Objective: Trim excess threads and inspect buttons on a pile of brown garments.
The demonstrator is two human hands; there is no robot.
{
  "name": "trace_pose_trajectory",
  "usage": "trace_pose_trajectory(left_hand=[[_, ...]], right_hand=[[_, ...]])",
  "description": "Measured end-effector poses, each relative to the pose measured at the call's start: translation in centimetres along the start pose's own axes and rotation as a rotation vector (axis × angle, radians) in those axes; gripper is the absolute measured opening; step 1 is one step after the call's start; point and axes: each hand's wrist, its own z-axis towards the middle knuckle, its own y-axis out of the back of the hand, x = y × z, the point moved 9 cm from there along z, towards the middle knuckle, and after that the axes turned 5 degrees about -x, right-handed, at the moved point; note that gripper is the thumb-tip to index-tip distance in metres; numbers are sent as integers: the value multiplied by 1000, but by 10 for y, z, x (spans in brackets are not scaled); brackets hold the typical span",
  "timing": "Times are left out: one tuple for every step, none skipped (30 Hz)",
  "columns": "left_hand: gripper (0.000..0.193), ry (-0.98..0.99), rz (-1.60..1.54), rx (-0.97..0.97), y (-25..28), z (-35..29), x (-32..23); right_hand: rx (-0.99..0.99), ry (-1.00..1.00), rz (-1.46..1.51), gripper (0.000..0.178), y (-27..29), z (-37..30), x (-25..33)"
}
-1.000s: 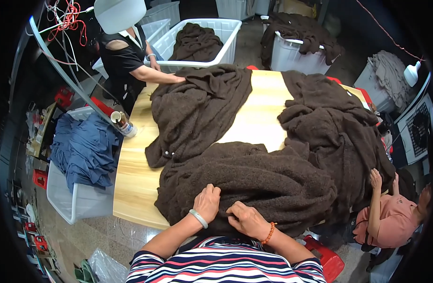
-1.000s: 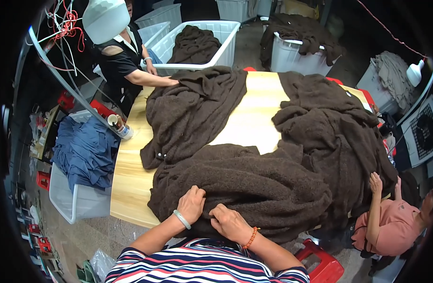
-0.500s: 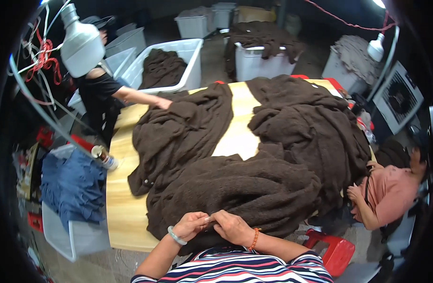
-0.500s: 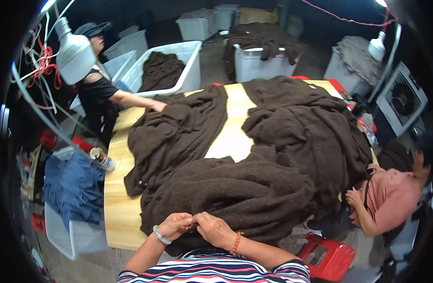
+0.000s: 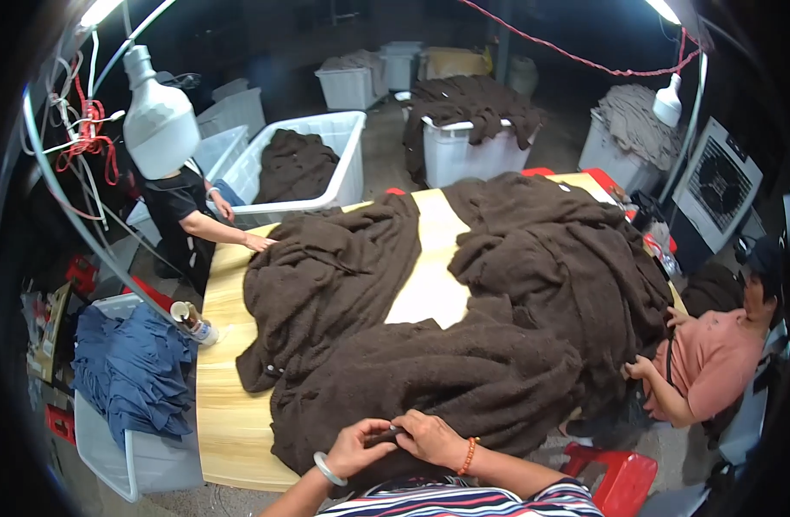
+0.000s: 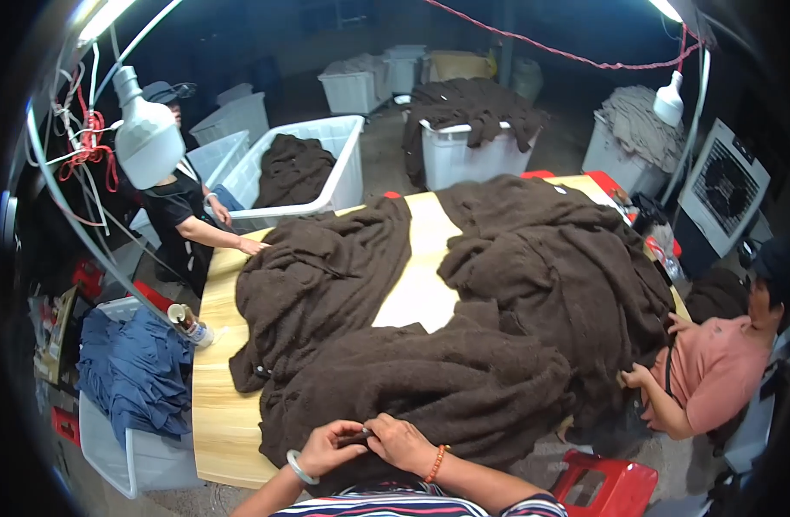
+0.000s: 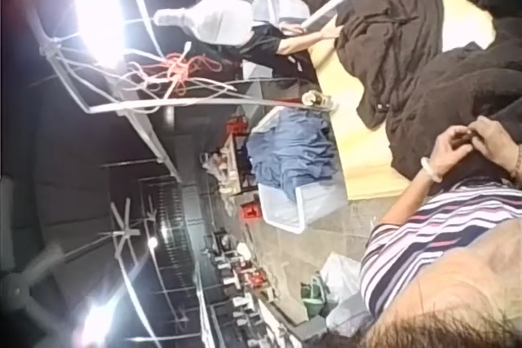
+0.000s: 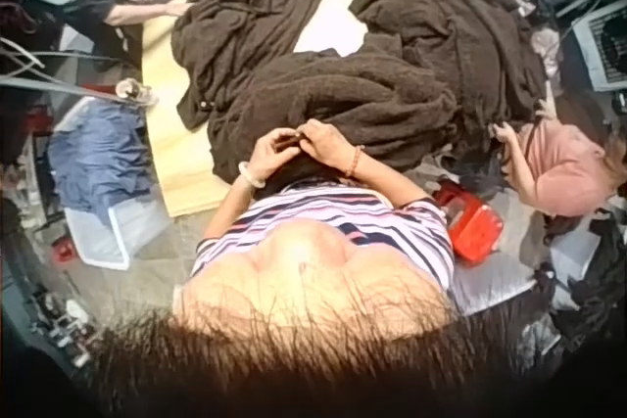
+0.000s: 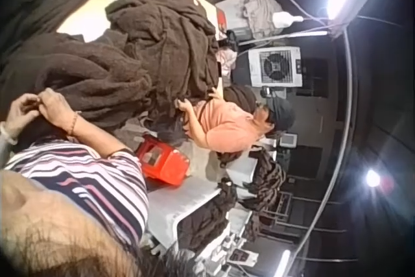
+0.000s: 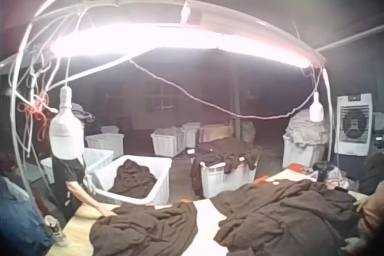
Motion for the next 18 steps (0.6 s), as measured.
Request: trace_pose_trajectory(left_hand=[[31,-87,214,-38,1,0,-9],[26,-228,559,-105,3,-2,-27],[24,-262,624,-137,3,-3,-27],[21,-293,690,-170,4,-2,-26],[20,-374,692,-169,-3,-1,-31],[16,-414,672,-157,-7,-2,-34],[15,-418,658,-157,-6,-1,-31],[14,-428,645,-148,-6,0,-29],[14,-426,641,-146,-5,0,-29],[14,-383,655,-151,-2,0,-26],[13,-340,669,-153,1,2,-22],[13,-341,666,-139,1,2,-20],[13,-328,682,-154,3,2,-16],[13,-317,698,-168,6,3,-14],[12,-299,682,-158,5,3,-13],[12,-303,681,-147,3,5,-12],[12,-318,685,-149,2,7,-13],[13,-330,691,-156,2,7,-13]], right_hand=[[12,-14,8,22,-2,-1,-1],[26,-28,17,22,-3,0,-3],[52,3,25,22,-6,-1,0],[48,-3,22,21,-5,-1,-1],[37,-24,16,21,-2,-2,-4],[51,-51,14,20,0,-3,-2],[73,-66,28,20,0,-3,-1],[87,-83,38,20,1,-2,-2],[88,-87,37,20,1,0,-2],[125,-61,31,20,-3,2,-1],[160,-37,27,20,-7,2,-1],[152,-48,22,20,-9,3,-4],[174,-37,26,20,-13,3,-6],[195,-26,30,20,-17,3,-8],[193,-27,35,20,-19,-1,-11],[184,-34,30,20,-17,-2,-13],[177,-51,38,20,-14,-1,-13],[174,-66,51,20,-13,-2,-13]])
